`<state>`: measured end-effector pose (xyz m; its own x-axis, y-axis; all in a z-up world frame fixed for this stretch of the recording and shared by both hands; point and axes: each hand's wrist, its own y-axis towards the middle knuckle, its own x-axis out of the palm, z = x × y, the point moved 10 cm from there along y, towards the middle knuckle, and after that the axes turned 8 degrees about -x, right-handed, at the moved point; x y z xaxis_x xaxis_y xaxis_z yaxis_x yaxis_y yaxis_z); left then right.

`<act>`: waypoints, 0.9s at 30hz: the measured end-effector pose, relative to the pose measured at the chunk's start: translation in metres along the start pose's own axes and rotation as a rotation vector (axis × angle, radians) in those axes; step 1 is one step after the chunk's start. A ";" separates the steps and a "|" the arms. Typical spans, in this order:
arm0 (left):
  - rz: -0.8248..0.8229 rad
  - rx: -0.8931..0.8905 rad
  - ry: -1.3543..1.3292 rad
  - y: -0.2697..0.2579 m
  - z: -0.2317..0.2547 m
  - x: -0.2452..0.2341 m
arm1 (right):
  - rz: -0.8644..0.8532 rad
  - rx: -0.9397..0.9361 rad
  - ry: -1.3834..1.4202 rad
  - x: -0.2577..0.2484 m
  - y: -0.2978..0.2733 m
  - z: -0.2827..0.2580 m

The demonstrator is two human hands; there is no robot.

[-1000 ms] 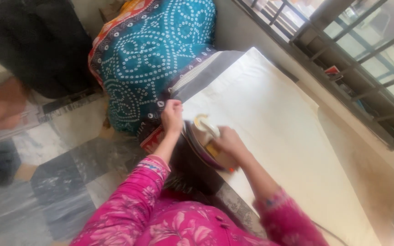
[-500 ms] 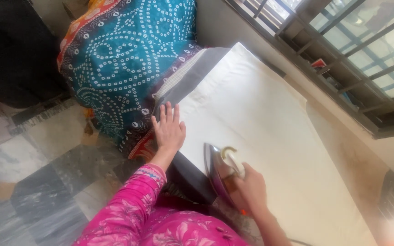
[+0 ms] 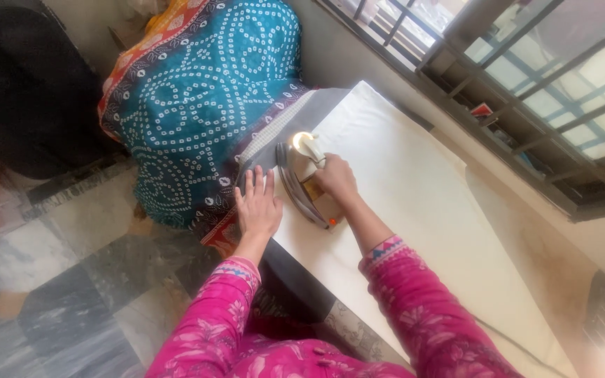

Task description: Ironing a white garment on a table and then folding it on a bed.

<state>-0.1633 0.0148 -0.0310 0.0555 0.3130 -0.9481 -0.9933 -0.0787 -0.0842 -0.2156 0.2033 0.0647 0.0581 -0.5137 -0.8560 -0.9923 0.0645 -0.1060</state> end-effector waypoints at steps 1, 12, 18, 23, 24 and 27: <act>0.005 0.005 0.001 -0.002 0.000 0.000 | 0.007 -0.001 0.002 -0.004 -0.008 -0.001; -0.049 0.008 0.081 -0.003 0.007 -0.018 | -0.386 0.133 0.230 0.014 -0.198 0.122; -0.092 0.000 0.084 -0.044 0.092 0.007 | -0.126 0.132 0.116 -0.058 -0.346 0.195; -0.128 0.291 0.082 -0.111 0.170 0.039 | 0.077 0.398 0.032 -0.092 -0.453 0.307; -0.112 0.328 0.080 -0.120 0.177 0.040 | 0.142 0.485 -0.003 -0.104 -0.478 0.328; -0.093 0.316 0.080 -0.122 0.176 0.026 | 0.365 0.672 -0.055 -0.127 -0.554 0.396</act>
<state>-0.0588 0.1988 0.0086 0.1430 0.2286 -0.9630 -0.9652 0.2476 -0.0846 0.3698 0.5722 0.0318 -0.2374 -0.3175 -0.9181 -0.6708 0.7372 -0.0815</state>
